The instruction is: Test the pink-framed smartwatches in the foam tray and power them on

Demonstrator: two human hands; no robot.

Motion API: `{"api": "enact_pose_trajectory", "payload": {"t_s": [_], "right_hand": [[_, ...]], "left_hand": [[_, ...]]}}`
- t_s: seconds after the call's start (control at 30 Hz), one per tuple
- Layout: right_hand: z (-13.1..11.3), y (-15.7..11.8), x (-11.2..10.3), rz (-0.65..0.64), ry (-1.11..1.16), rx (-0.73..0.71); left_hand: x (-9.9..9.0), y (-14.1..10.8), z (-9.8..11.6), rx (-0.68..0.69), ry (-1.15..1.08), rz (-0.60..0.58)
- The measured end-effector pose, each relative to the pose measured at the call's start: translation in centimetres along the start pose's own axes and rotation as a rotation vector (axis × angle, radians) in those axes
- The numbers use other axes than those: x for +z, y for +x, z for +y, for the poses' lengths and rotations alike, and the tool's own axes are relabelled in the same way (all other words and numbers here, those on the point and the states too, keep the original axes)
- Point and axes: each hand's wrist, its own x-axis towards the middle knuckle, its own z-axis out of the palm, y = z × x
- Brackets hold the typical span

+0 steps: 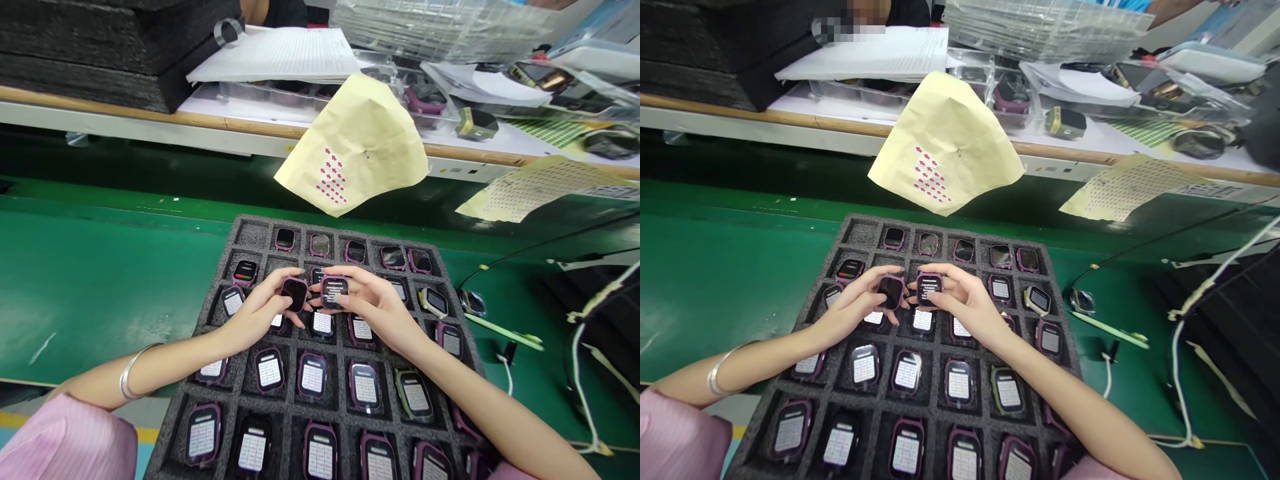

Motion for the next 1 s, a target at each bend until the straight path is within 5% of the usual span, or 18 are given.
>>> {"api": "enact_pose_trajectory", "payload": {"t_s": [0.27,0.43,0.73,0.87,1.0], "right_hand": [[0.2,0.0,0.2,0.005,-0.081,-0.036],[0.4,0.3,0.4,-0.088,-0.099,-0.060],[1.4,6.7,1.9,-0.089,-1.105,-0.503],[0.4,8.8,1.8,-0.183,-1.340,-0.487],[-1.0,10.7,1.6,-0.026,-1.391,-0.362]], "left_hand": [[0.2,-0.1,0.3,0.020,0.049,-0.016],[0.0,0.0,0.6,0.131,0.037,0.096],[0.0,-0.2,1.4,0.271,-0.113,0.240],[0.5,-0.5,1.1,0.230,-0.077,0.185],[0.6,-0.7,0.9,0.134,0.015,0.091]]}}
